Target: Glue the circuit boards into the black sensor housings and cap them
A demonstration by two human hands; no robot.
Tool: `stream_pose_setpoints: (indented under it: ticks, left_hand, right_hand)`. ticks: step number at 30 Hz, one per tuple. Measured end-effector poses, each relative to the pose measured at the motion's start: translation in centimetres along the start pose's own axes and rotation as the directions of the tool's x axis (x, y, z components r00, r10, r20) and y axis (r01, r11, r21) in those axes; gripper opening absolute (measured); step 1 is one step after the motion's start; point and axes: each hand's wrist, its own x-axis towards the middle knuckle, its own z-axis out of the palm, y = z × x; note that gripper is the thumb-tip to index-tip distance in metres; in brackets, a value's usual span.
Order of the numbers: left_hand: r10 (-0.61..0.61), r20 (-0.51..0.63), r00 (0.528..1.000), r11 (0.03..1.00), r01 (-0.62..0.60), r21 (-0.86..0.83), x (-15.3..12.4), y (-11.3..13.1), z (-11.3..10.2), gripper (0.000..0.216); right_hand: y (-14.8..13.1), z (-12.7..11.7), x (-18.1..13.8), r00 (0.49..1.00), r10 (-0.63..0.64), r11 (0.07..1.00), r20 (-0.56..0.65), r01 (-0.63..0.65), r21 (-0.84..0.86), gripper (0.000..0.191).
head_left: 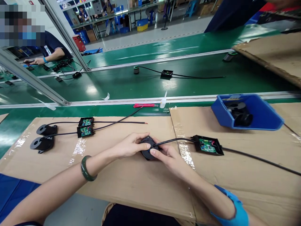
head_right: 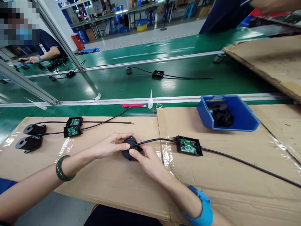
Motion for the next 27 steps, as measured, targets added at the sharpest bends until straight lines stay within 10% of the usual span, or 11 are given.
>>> stream_pose_setpoints:
  ticks: [11,27]
  left_hand:
    - [0.071,-0.196,0.978,0.971,-0.022,0.240,-0.4,-0.5,1.7,0.051]
    - [-0.047,-0.077,0.996,0.999,0.047,-0.001,0.6,0.3,0.3,0.053]
  right_hand:
    - [0.0,1.1,-0.6,0.990,-0.069,0.992,-0.125,0.055,-0.111,0.061]
    - [0.4,0.0,0.1,0.996,0.030,0.999,-0.079,-0.028,0.019,0.042]
